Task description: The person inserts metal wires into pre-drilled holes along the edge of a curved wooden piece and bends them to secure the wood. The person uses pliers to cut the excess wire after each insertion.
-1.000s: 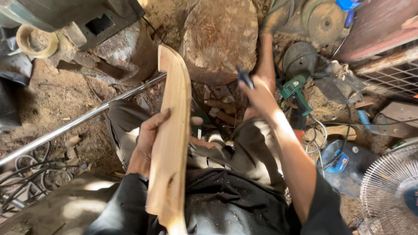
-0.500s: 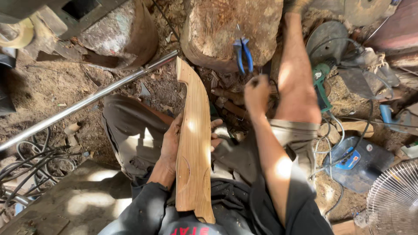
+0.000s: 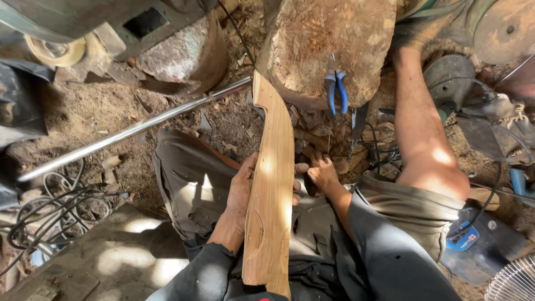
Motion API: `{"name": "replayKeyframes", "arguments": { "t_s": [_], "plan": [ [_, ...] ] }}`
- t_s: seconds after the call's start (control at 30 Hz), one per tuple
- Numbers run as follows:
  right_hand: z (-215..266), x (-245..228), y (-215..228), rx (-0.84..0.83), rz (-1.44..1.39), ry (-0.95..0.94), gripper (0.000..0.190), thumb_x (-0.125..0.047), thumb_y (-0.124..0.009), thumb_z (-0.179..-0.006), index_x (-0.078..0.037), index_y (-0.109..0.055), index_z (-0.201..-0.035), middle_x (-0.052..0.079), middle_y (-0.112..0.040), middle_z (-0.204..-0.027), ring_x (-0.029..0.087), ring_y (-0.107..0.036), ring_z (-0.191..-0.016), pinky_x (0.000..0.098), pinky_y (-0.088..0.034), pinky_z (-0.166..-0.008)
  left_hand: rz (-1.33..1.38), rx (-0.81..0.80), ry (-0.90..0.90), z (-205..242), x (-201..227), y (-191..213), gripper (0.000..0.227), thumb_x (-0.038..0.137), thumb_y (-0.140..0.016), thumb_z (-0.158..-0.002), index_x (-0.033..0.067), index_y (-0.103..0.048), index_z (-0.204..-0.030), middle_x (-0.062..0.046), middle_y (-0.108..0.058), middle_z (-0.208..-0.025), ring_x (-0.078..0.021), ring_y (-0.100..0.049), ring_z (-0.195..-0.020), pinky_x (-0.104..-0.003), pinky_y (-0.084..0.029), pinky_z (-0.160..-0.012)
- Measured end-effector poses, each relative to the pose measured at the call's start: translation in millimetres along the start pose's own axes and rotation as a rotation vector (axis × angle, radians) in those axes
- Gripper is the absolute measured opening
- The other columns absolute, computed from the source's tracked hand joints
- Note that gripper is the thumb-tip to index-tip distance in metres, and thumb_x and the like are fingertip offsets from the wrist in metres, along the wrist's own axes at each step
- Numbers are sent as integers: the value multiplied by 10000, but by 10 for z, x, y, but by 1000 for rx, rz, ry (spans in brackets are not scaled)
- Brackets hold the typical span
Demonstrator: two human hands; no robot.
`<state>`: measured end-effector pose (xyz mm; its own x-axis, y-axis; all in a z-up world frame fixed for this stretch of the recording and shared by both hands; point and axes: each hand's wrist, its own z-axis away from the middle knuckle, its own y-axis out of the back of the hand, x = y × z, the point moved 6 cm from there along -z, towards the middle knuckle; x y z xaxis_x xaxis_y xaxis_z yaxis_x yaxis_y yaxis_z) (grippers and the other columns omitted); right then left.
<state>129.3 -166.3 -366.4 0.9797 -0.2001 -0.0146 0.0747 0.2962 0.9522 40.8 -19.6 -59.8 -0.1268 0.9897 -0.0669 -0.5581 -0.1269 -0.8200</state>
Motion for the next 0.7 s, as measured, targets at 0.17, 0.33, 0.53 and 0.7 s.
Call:
{"name": "replayKeyframes", "arguments": {
  "t_s": [0.17, 0.33, 0.53, 0.7],
  "plan": [
    [-44, 6, 630, -234, -320, -139, 193, -206, -618, -832, -63, -613, -960, 175, -727, -948, 371, -719, -872, 475, -567, -725, -251, 62, -6, 11, 94, -40, 629, 511, -373, -1056, -18, -509, -1367, -243, -643, -1099, -313, -698, -868, -440, -637, -678],
    [246, 381, 2374, -1, -814, -508, 265, -224, -537, -1049, 36, -485, -1049, 321, -654, -809, 515, -637, -826, 579, -474, -699, -358, -5, -11, 23, 191, -220, 665, 608, -429, -1033, 49, -575, -1361, -135, -641, -985, -204, -644, -748, -316, -572, -593],
    [1117, 222, 4243, 492, -1096, -262, 190, -125, -549, -1031, 16, -635, -1126, 180, -660, -817, 250, -653, -701, 354, -514, -634, -456, 4, 110, 265, -44, -591, 709, 632, -403, -1044, -19, -605, -1239, -98, -636, -924, -164, -630, -721, -292, -548, -578],
    [1293, -26, 4764, 667, -905, -131, 126, -82, -605, -1016, 32, -611, -1071, 149, -676, -876, 232, -678, -739, 323, -526, -644, -467, -118, 174, 441, -332, -835, 610, 584, -398, -1076, 23, -579, -1232, -81, -649, -957, -171, -632, -777, -290, -516, -607]
  ]
}}
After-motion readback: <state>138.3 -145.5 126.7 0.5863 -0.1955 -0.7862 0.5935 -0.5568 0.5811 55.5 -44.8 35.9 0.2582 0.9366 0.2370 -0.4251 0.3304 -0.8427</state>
